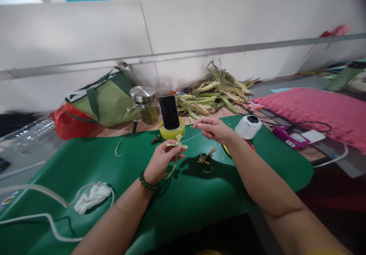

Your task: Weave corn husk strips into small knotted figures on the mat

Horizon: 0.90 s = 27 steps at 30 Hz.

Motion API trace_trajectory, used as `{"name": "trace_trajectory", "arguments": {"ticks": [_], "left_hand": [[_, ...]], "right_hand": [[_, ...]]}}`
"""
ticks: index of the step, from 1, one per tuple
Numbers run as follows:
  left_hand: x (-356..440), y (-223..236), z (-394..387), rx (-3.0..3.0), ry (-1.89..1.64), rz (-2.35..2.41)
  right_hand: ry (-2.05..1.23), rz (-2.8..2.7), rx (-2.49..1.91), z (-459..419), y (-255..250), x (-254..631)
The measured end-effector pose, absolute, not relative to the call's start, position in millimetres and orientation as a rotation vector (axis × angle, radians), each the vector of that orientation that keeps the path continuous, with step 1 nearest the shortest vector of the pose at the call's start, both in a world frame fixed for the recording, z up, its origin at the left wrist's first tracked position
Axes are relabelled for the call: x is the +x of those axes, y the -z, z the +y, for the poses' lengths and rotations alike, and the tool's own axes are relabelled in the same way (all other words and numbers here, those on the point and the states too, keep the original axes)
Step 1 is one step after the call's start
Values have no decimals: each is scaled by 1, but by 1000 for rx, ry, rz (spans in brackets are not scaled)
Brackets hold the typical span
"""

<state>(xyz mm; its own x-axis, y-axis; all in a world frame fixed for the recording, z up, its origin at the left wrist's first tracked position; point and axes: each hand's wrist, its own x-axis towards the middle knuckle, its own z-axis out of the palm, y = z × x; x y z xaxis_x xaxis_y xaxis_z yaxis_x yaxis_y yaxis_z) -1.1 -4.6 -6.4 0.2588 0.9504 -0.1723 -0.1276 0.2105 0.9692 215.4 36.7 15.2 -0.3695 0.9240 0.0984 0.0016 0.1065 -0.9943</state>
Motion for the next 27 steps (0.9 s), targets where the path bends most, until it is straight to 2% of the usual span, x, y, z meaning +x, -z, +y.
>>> {"name": "trace_trajectory", "arguments": {"ticks": [5,7,12,20,27], "left_hand": [[2,3,-6,1049,-981,1034],[3,0,-7,1070,-1007,1044],[5,-1,-9,1132,-1087,1096],[8,8,-5,993,-1068,1068],[6,12,-2,962,-1113,1050]], "right_hand": [[-1073,-1779,-1011,34,-10,200],[-1134,-1903,-970,30,-8,192],[-1596,-1966,-885,22,-2,179],[-1366,-1837,-1004,25,-2,182],[-1449,-1867,-1023,23,-1,177]]}}
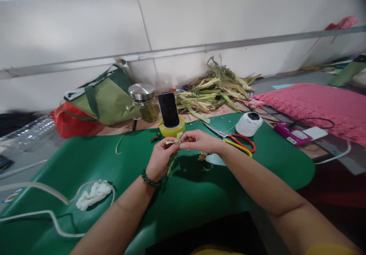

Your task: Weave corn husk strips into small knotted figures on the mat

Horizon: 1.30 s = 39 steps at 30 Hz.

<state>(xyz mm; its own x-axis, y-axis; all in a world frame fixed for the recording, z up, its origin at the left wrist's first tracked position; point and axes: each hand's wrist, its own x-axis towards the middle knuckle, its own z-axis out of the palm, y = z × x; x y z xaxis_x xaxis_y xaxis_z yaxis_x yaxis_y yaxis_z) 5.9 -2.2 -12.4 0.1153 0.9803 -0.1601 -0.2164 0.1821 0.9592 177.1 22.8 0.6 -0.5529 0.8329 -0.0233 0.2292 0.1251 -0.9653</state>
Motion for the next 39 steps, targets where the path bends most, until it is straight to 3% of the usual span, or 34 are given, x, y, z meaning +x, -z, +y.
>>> {"name": "trace_trajectory", "arguments": {"ticks": [16,24,39], "left_hand": [[4,8,0,856,-976,1047],[3,9,0,921,-1051,1045],[1,7,-1,898,-1061,1064]], "right_hand": [[-1145,-1992,-1072,23,0,176],[-1676,-1747,-1170,19,-5,174],[-1383,-1806,-1077,24,-6,185]]}}
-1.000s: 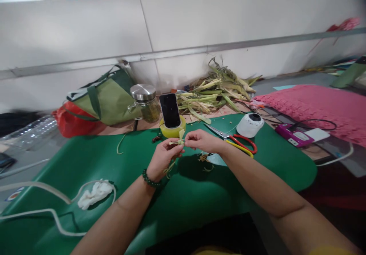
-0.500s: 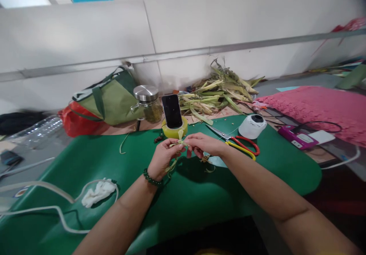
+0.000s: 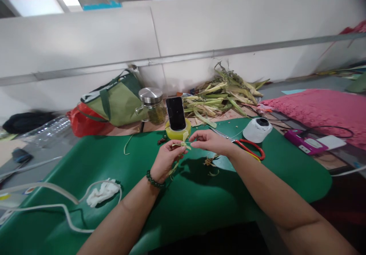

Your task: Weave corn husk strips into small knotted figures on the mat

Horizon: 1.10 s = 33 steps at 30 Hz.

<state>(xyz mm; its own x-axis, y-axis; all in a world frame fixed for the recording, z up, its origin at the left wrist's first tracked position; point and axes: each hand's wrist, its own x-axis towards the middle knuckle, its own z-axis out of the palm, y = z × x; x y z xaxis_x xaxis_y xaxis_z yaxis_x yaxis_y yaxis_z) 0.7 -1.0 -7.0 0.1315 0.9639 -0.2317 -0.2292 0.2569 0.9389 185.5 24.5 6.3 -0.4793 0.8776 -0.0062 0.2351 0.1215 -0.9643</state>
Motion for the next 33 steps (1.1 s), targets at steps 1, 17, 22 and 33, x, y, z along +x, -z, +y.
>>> {"name": "trace_trajectory", "arguments": {"ticks": [1,17,22,33], "left_hand": [[0,7,-1,899,-1064,1070],[8,4,-9,1099,-1152,1044],[9,4,-11,1113,-1160,1040],[8,3,-9,1117,-1135,1111]], "right_hand": [[-1350,-1816,-1062,24,-7,186],[-1050,-1922,-1049,15,-1,170],[-1015,-1936,-1072,15,-1,170],[-496,-2136,-935,16,5,178]]}}
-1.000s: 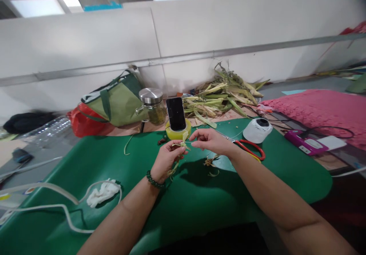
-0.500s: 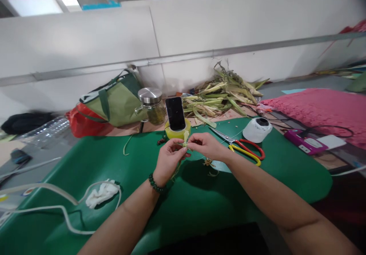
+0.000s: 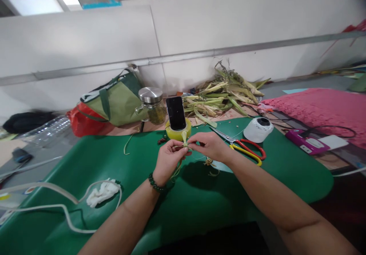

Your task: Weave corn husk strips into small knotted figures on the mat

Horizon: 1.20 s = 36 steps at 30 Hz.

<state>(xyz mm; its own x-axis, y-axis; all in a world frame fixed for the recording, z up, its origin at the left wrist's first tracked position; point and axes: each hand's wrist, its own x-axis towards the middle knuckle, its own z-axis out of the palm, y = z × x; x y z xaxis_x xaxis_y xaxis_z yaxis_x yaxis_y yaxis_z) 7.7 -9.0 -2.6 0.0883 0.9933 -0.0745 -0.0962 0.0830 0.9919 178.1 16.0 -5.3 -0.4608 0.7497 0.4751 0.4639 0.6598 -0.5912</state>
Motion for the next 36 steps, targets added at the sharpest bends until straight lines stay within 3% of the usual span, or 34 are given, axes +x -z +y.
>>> {"name": "trace_trajectory", "arguments": {"ticks": [4,10,24,32,36], "left_hand": [[8,2,-10,1137,-1124,1108],[8,2,-12,1186,-1092,1091],[10,3,-15,1267,-1202,1052],[10,4,-15,1247,-1206,1048],[10,5,-16,1295,-1193,1069]], "right_hand": [[-293,-2247,-839,15,3,182],[-278,-2296,-855,12,2,182],[-865,-2075,-887,16,-2,180],[-835,-2108,-804,17,-2,180],[-968,-2080,-835,16,-3,180]]}}
